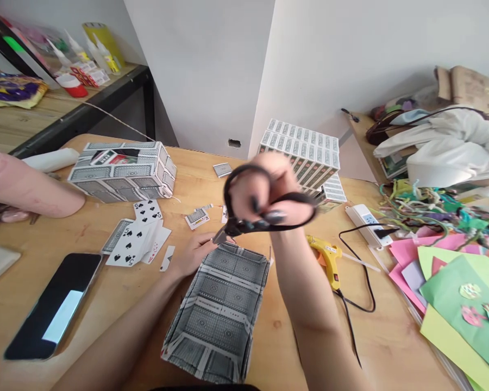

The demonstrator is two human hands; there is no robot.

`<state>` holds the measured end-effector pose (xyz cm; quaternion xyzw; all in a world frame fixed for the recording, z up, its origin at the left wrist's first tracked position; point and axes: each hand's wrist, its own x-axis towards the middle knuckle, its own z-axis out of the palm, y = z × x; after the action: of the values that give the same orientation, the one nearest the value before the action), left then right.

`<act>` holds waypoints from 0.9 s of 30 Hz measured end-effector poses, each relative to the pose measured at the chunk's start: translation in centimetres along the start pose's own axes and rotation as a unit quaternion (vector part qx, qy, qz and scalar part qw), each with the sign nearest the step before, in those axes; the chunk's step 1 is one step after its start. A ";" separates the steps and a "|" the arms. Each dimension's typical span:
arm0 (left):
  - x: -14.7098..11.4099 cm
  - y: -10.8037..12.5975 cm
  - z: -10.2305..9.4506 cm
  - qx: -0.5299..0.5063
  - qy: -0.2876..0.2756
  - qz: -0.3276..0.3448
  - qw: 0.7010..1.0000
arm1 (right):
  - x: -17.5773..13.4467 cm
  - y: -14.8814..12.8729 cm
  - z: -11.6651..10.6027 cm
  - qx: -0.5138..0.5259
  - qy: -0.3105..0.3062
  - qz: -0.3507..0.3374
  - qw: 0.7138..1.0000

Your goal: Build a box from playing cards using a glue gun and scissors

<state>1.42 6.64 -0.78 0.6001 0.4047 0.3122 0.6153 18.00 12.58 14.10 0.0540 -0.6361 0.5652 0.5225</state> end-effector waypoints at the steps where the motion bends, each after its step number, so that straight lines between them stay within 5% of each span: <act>1: 0.0 -0.2 0.0 0.002 -0.002 0.002 1.000 | 0.8 -1.4 -0.1 -0.017 -0.015 -0.029 0.999; 3: 0.0 -0.6 0.1 -0.001 0.002 0.004 1.000 | 1.9 -3.9 -0.3 -0.148 -0.004 0.021 0.989; 5: 0.0 -0.8 0.0 -0.006 0.009 0.006 1.000 | 2.0 -5.0 -0.9 -0.271 0.091 0.135 0.949; 10: -0.4 -0.7 -0.9 -0.005 0.034 0.013 0.999 | -1.9 -0.8 -4.2 -0.441 0.174 0.431 0.768; 13: -1.0 -0.7 -1.6 -0.004 0.052 0.017 0.999 | -4.7 2.6 -6.0 -0.516 0.157 0.524 0.659; 16: -1.4 -1.0 -1.9 -0.026 0.067 0.024 0.997 | -6.3 4.9 -6.5 -0.611 0.091 0.544 0.568; 22: -1.8 -0.9 -2.0 -0.051 0.068 0.032 0.996 | -7.4 7.9 -6.0 -0.653 0.107 0.518 0.543; 27: -1.8 -0.7 -2.2 -0.058 0.047 0.033 0.997 | -6.0 10.0 -4.7 -0.648 0.069 0.478 0.589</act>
<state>-1.45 6.07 -1.18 0.5614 0.3943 0.3826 0.6188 16.91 16.62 2.29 -0.6500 -0.7305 0.1742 0.1166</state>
